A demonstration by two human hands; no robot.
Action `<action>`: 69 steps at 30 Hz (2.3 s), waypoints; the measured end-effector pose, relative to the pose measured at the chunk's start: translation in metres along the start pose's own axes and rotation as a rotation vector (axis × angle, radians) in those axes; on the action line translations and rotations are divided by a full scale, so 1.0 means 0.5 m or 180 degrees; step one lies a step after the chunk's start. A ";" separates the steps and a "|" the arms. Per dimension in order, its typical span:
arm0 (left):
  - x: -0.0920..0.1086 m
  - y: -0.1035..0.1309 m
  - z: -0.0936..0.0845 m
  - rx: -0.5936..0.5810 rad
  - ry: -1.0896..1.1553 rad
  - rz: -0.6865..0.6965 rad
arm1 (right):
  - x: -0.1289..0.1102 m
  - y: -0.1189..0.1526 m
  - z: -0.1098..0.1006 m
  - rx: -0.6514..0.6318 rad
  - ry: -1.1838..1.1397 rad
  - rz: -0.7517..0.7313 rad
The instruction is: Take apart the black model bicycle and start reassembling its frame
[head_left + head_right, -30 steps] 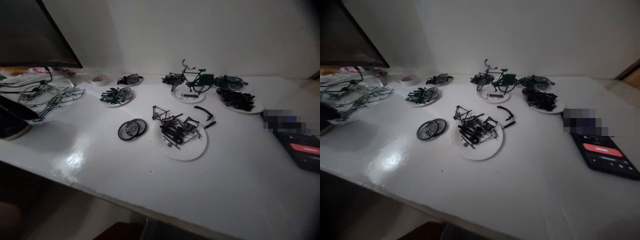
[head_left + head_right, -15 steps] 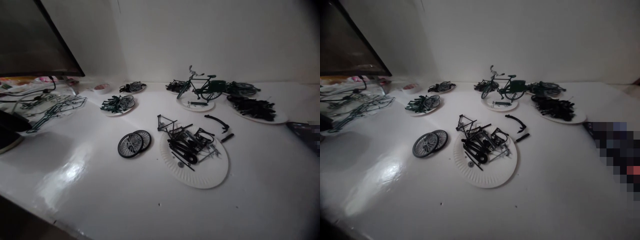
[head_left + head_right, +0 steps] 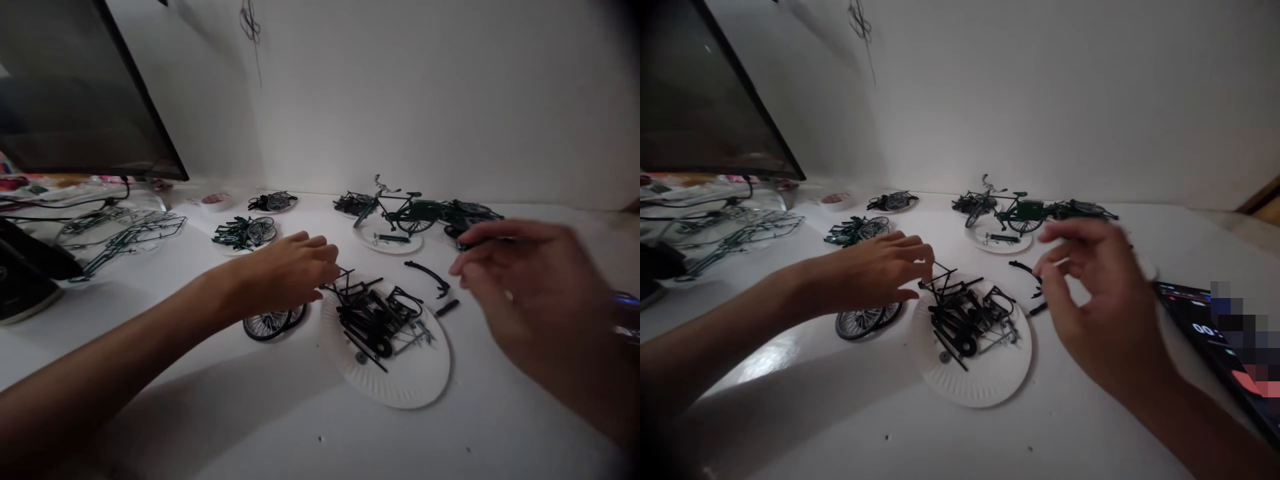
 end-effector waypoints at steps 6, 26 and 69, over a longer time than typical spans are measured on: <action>0.005 -0.020 0.001 0.0079 -0.0096 0.0102 | 0.014 0.048 0.024 -0.0295 0.0267 -0.0020; 0.043 0.006 -0.009 0.1068 0.5008 -0.1224 | -0.075 0.087 0.079 -0.1352 0.0248 -0.1165; -0.009 0.023 -0.022 0.0952 0.1638 -0.0735 | 0.091 0.056 0.029 -0.0674 -0.0012 0.1138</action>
Point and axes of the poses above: each hand's wrist, its own y-axis away from the middle knuckle, its own z-axis out of the palm, x = y × z, the point moved 10 cm from there along -y, towards the middle knuckle, and after that the axes turned 3 degrees about x, right-handed, at the moved point
